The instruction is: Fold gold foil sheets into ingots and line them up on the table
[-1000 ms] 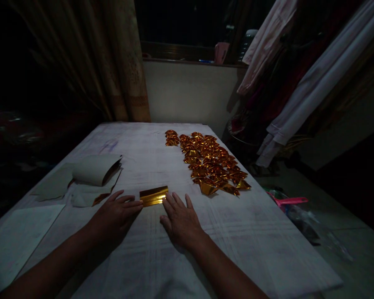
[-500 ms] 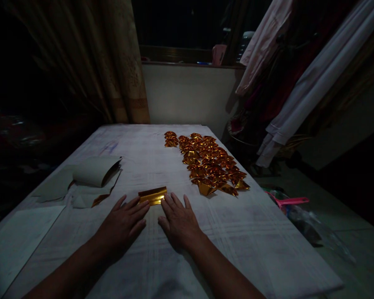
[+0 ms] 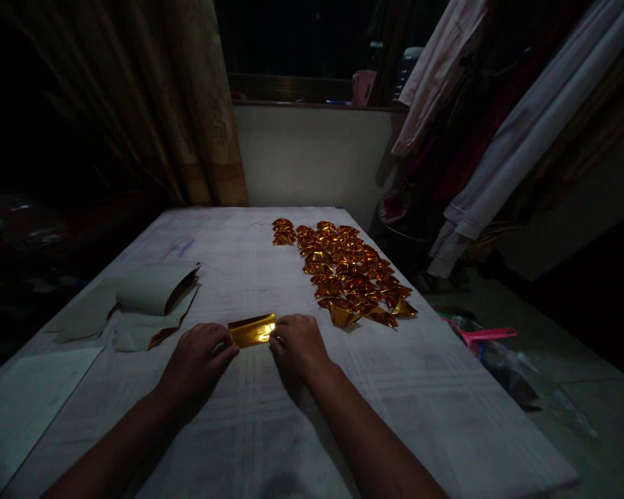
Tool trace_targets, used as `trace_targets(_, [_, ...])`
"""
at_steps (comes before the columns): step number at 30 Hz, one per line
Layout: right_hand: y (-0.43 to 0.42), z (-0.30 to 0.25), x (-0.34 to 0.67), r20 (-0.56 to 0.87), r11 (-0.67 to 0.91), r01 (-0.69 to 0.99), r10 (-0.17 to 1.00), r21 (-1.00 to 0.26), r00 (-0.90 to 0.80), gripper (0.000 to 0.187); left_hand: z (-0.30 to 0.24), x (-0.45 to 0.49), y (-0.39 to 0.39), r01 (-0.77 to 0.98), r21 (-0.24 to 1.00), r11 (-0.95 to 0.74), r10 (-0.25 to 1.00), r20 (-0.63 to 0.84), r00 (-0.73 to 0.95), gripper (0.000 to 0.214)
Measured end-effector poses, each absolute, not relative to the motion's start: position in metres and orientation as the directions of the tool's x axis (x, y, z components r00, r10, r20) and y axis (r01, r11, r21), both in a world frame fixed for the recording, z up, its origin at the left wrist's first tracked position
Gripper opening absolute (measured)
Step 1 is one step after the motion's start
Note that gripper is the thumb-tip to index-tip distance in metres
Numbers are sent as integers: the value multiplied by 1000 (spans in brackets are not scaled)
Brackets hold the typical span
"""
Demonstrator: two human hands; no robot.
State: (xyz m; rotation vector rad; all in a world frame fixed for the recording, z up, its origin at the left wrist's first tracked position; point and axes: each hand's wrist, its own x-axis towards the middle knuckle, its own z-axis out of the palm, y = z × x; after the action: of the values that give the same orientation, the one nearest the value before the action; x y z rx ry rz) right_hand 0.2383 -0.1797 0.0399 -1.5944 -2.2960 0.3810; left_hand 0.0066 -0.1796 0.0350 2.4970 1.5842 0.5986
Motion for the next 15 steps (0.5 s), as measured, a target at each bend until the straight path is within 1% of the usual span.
trace_targets(2, [-175,33,240,139,311,844,950,-437,-278,12,26,1,-179,857,344,-383,912,287,292,11])
trace_targets(4, [-173,24,242,175,291,832,956,-472,-235,9,16,-3,-178,875,360,-324,923,323,208,22])
trace_targets(5, [-173,19,242,197,287,827,956,-484,-216,12,12,-4,-178,882,360,-303,924,338,180,30])
trace_targets(7, [-174,10,244,245,284,820,952,-496,-182,29,6,-6,-176,888,353,-295,923,346,169,39])
trace_targets(9, [-174,3,245,283,293,819,944,-493,-168,47,3,-6,-174,882,348,-319,919,342,197,35])
trace_targets(11, [-174,-2,246,303,309,822,936,-478,-176,56,3,-6,-174,868,353,-348,909,352,222,27])
trace_targets(15, [-173,-7,249,312,341,814,927,-470,-209,54,8,-4,-175,846,384,-369,905,357,232,12])
